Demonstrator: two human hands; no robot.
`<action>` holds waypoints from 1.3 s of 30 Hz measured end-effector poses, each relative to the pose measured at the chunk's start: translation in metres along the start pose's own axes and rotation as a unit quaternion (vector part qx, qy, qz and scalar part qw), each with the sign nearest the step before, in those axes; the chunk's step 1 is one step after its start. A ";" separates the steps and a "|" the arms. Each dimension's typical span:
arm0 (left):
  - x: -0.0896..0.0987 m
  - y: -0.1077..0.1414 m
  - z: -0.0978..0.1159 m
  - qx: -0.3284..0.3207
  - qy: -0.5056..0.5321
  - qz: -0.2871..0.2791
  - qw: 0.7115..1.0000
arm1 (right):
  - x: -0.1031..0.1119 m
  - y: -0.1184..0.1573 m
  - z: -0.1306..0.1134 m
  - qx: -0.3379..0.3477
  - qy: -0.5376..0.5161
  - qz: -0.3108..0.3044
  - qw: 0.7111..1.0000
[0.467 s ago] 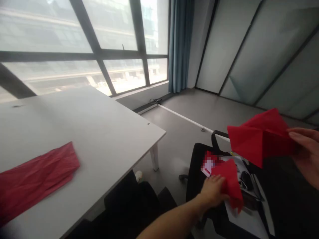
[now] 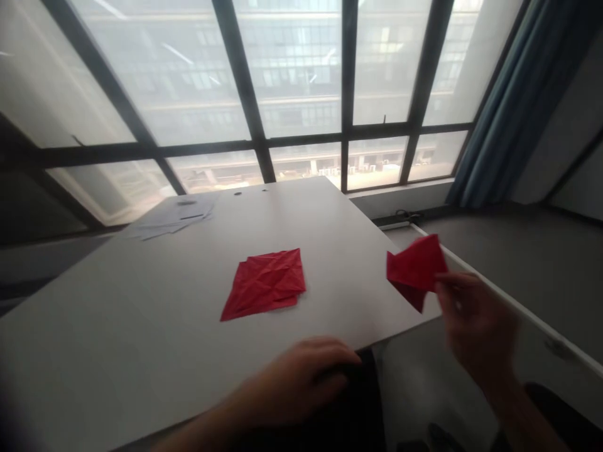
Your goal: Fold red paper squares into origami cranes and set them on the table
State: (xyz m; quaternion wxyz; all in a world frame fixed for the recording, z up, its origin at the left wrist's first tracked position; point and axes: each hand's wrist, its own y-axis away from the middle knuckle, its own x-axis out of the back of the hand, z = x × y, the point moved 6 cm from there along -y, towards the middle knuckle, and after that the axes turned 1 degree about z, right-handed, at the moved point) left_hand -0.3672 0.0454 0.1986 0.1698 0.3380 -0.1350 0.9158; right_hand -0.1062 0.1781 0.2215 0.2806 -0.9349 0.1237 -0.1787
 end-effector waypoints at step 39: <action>0.243 0.222 -0.267 0.423 -0.479 0.256 0.725 | -0.408 0.081 -0.052 0.248 0.138 -0.457 0.843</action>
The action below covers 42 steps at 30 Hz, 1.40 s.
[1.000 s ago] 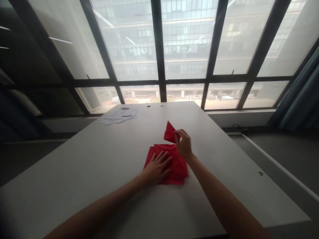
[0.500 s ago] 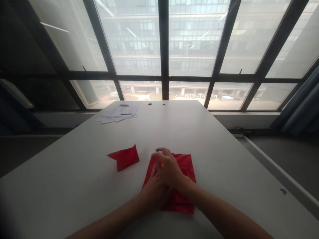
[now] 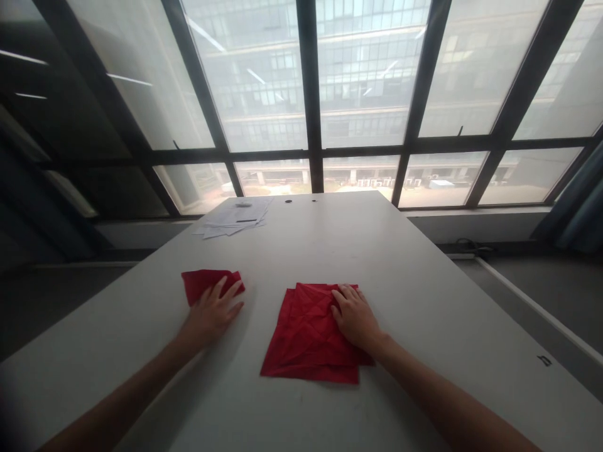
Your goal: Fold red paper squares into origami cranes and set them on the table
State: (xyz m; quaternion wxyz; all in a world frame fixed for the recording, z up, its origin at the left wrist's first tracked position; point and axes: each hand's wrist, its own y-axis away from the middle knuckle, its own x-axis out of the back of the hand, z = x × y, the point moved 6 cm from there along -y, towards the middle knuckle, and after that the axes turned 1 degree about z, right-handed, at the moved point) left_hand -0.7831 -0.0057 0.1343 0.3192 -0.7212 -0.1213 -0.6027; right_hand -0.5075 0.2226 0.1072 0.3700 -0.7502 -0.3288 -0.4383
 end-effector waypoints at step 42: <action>0.088 0.044 -0.011 0.170 0.659 -0.103 0.725 | 0.023 -0.072 -0.123 -0.059 -0.475 0.073 0.875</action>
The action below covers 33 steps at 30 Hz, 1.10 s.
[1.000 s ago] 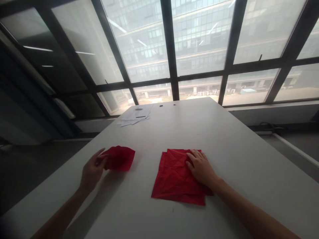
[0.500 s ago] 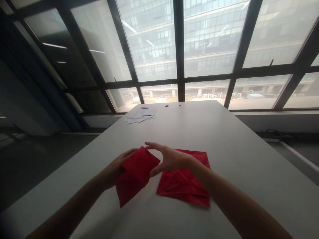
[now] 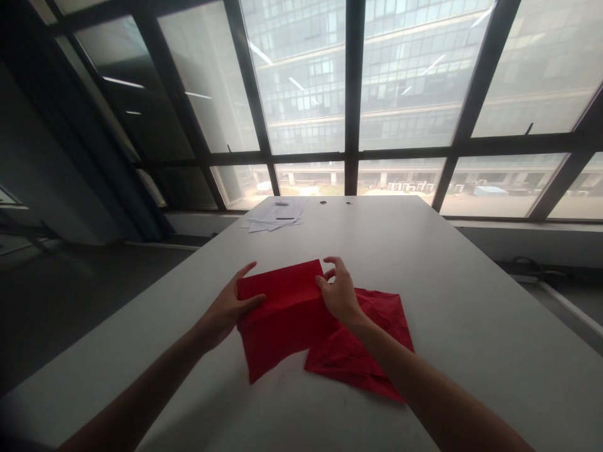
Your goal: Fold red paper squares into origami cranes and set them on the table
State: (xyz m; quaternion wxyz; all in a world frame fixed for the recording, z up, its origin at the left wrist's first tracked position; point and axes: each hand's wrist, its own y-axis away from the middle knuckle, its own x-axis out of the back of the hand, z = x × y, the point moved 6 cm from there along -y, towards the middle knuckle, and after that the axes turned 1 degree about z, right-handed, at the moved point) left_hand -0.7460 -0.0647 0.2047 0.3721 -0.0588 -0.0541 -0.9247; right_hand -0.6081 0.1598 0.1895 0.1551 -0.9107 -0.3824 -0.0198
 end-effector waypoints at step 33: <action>-0.105 -0.076 0.036 -0.334 -0.424 -0.160 0.826 | 0.124 0.041 0.060 0.104 0.386 -0.017 0.916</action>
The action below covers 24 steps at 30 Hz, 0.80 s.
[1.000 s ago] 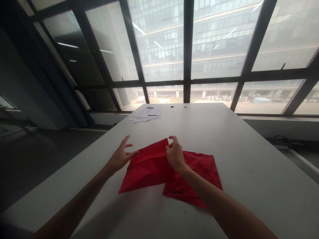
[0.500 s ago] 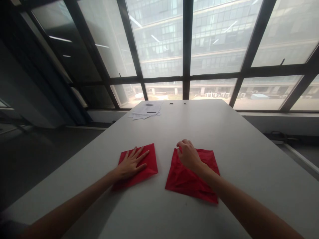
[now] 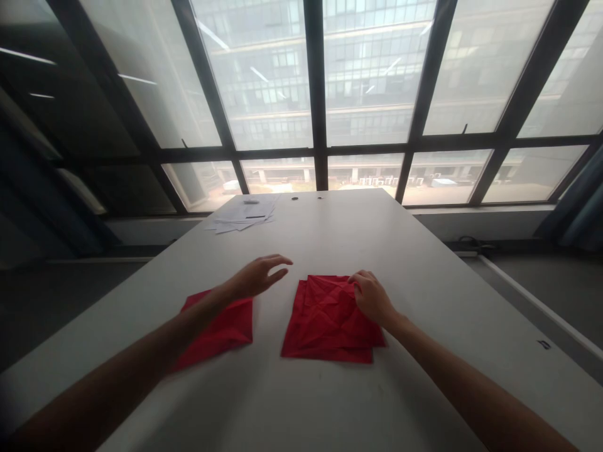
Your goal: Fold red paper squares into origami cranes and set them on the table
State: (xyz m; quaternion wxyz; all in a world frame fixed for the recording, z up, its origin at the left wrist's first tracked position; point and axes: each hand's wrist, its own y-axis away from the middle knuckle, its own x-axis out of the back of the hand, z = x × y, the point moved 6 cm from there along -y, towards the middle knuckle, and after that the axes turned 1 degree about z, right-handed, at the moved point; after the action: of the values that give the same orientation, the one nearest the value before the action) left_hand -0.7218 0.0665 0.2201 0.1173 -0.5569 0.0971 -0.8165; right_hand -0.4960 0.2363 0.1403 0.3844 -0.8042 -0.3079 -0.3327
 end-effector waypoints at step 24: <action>0.013 0.229 -0.108 0.262 -0.125 -0.076 0.954 | -0.110 -0.038 -0.165 -0.015 -0.216 -0.165 0.962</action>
State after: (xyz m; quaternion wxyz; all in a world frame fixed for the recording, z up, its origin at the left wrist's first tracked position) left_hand -0.8075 -0.1531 0.1262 0.2081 -0.6098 -0.1782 -0.7437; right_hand -0.6383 0.0939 0.1505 0.2363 -0.8004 -0.5076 -0.2141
